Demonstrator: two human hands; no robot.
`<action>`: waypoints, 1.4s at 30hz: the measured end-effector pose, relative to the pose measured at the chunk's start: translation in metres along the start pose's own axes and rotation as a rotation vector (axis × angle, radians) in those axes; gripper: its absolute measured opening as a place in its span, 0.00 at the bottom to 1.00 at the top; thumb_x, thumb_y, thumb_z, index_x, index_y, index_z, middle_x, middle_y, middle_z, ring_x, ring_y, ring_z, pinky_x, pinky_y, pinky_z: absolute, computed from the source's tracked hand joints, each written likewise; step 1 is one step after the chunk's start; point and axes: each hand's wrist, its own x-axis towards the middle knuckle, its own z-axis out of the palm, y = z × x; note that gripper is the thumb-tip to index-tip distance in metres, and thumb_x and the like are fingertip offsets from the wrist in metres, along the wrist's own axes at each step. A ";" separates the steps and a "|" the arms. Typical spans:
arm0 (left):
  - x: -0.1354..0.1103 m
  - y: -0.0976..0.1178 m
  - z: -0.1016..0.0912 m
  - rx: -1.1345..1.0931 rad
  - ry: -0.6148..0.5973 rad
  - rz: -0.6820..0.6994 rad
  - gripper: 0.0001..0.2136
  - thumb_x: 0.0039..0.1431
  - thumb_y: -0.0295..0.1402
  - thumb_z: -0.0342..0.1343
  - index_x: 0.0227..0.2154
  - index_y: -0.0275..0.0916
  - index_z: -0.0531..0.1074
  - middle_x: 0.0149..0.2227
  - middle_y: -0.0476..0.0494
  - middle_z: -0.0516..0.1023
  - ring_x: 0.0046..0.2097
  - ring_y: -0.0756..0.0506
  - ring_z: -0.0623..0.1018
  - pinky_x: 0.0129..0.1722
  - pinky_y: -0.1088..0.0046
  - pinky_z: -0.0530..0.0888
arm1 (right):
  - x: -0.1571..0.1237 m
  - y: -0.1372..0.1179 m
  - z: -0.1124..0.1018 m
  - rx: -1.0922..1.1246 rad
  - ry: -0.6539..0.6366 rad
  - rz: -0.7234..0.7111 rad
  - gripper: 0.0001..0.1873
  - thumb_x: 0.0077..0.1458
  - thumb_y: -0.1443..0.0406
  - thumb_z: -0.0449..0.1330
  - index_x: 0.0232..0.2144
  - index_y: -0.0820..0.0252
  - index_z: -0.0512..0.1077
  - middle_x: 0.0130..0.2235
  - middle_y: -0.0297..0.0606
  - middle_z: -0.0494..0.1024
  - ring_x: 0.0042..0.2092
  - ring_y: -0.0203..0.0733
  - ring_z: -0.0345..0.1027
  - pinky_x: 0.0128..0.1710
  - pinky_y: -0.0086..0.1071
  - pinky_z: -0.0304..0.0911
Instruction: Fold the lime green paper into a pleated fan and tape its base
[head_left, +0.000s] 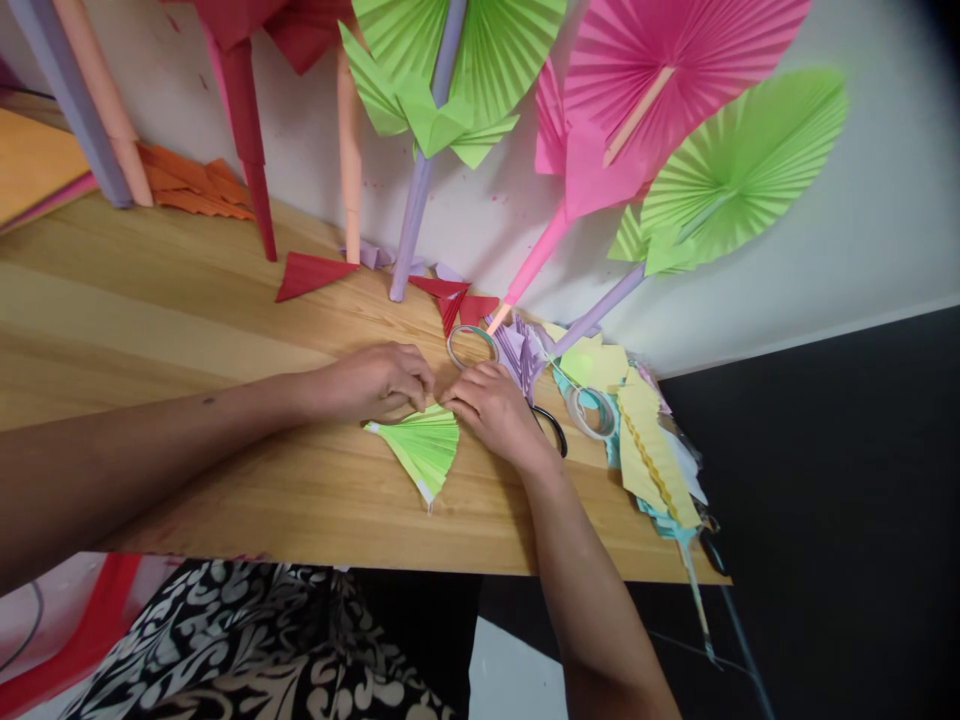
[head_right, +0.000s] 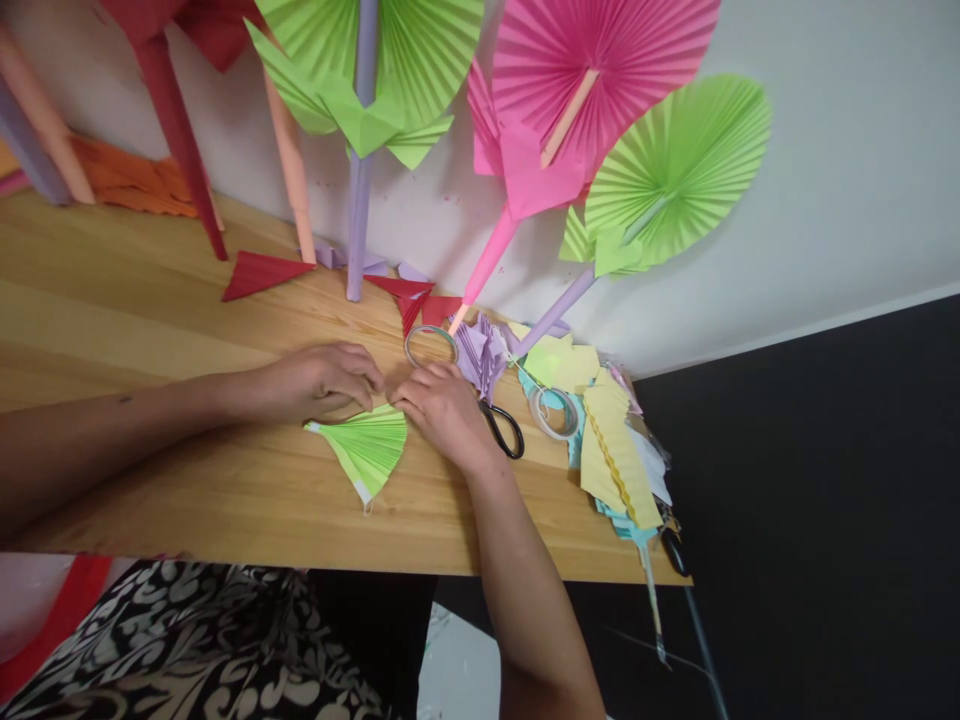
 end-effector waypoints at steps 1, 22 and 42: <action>0.000 0.000 0.000 -0.001 0.002 -0.001 0.12 0.63 0.26 0.50 0.31 0.41 0.79 0.39 0.43 0.82 0.41 0.47 0.77 0.43 0.70 0.70 | 0.000 0.001 0.000 0.012 0.001 -0.003 0.12 0.67 0.62 0.55 0.33 0.55 0.76 0.33 0.35 0.75 0.40 0.43 0.65 0.46 0.38 0.56; -0.004 -0.005 0.003 -0.032 0.054 -0.067 0.14 0.63 0.24 0.48 0.34 0.40 0.81 0.41 0.42 0.81 0.43 0.47 0.77 0.45 0.70 0.71 | -0.011 0.018 -0.008 0.012 0.280 0.219 0.14 0.67 0.59 0.53 0.45 0.55 0.77 0.43 0.41 0.81 0.46 0.47 0.70 0.48 0.42 0.61; -0.002 0.001 -0.017 -0.997 0.442 -0.499 0.16 0.66 0.39 0.53 0.53 0.40 0.72 0.52 0.36 0.78 0.40 0.48 0.78 0.37 0.73 0.75 | 0.030 -0.008 -0.037 1.500 0.467 0.448 0.12 0.56 0.55 0.64 0.34 0.57 0.71 0.23 0.28 0.64 0.26 0.34 0.59 0.29 0.31 0.62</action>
